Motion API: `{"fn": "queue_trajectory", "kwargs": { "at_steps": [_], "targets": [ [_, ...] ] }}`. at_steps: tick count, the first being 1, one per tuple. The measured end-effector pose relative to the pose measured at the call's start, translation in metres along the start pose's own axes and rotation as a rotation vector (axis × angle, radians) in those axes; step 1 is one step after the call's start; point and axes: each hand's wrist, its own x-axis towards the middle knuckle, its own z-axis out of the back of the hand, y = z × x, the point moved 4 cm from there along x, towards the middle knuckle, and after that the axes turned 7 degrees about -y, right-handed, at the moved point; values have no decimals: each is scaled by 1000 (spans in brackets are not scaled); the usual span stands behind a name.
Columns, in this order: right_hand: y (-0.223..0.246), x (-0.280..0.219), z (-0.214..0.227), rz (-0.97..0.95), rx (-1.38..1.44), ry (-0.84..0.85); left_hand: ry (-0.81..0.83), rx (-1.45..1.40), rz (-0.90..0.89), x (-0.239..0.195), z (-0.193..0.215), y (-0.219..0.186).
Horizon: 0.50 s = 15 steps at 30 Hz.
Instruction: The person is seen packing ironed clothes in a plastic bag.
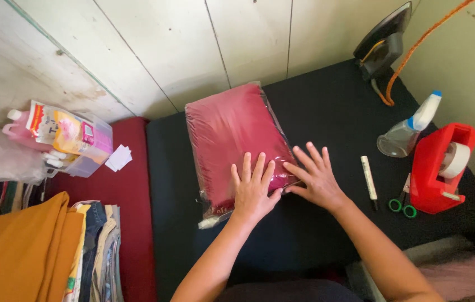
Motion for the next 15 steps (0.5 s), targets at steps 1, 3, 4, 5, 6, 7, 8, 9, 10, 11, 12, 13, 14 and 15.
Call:
{"fn": "queue_trajectory", "kwargs": {
  "at_steps": [1,3,4,5,6,7,8,9,10,11,12,13,14,15],
  "targets": [
    [-1,2,-1,7,5,-3,-5,7,4,0,1,2],
    [-1,5,-3,2,-3,-4,6,-27,-47,-2,4,2],
    [-2,5,-3,10,5,-3,3,-19,-39,-5,11,6],
    [-3,6,-2,11,-2,-6,72,-52,-26,-9,15,10],
    [-4,6,-2,12,-9,-10,140,-85,-12,-13,19,14],
    [-6,7,-3,21,0,-6,138,-79,0,-19,29,19],
    [-9,8,-3,18,-12,-7,235,-55,86,-27,36,27],
    [-11,8,-3,12,-26,-11,333,-32,169,-35,43,35],
    [-12,11,-3,18,-16,-9,333,-26,179,-44,46,46],
    [-14,12,-3,6,-34,5,356,-13,254,-53,48,57],
    [-15,14,-3,-5,-52,19,379,0,330,-64,51,69],
    [-17,15,-3,0,-49,24,378,-2,337,-75,39,79],
    [-19,16,-2,-10,-67,31,285,-23,280,-85,32,87],
    [-22,17,-2,-18,-87,39,191,-44,224,-95,23,94]
  ]
}}
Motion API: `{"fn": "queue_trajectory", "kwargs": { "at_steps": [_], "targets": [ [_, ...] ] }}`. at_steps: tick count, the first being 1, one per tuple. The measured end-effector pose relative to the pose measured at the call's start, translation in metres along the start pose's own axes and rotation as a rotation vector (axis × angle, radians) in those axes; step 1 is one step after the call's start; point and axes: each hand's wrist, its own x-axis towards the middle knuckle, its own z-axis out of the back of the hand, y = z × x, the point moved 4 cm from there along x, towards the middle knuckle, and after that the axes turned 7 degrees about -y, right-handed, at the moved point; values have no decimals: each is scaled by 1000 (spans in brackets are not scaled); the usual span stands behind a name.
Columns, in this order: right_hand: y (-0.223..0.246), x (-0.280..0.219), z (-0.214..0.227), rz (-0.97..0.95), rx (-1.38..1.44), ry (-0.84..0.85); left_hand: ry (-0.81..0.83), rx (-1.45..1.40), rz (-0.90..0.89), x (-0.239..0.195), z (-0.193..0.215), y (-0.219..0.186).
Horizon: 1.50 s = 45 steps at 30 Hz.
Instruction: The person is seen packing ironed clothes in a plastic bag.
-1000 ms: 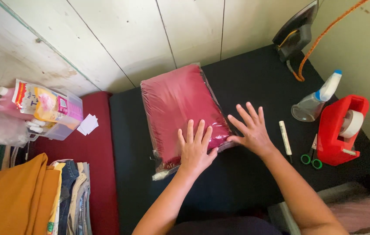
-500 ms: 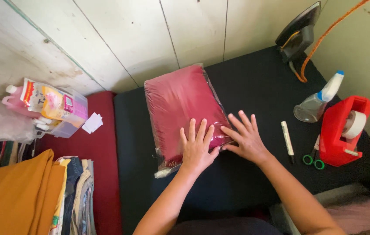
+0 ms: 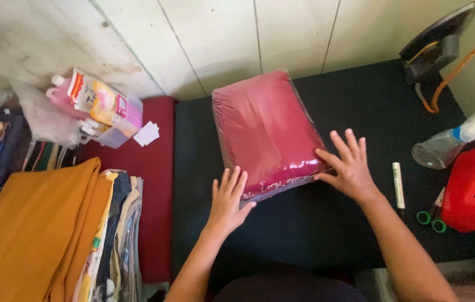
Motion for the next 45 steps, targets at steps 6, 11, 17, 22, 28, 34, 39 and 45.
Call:
{"fn": "queue_trajectory", "kwargs": {
  "at_steps": [6,11,17,22,28,34,39,45],
  "targets": [
    [-18,3,-1,-6,-90,-40,-340,-93,-99,-1,0,-25],
    [-18,0,0,-31,-136,-73,-389,-73,-74,3,-11,-38],
    [16,-6,31,-103,-132,-135,-419,-117,-73,4,-3,-39],
    [8,-53,103,-269,-210,-337,-440,-135,-89,5,-7,-40],
    [-130,-174,164,-744,-271,-648,-393,-44,-80,4,-10,-38],
    [-229,-246,152,-1569,479,-448,-451,-77,-74,4,-6,-39],
    [-224,-240,141,-1615,696,-331,-442,-86,-61,4,-9,-37],
    [-241,-247,128,-1594,794,-481,-417,-91,-46,4,-10,-37]
  ]
}}
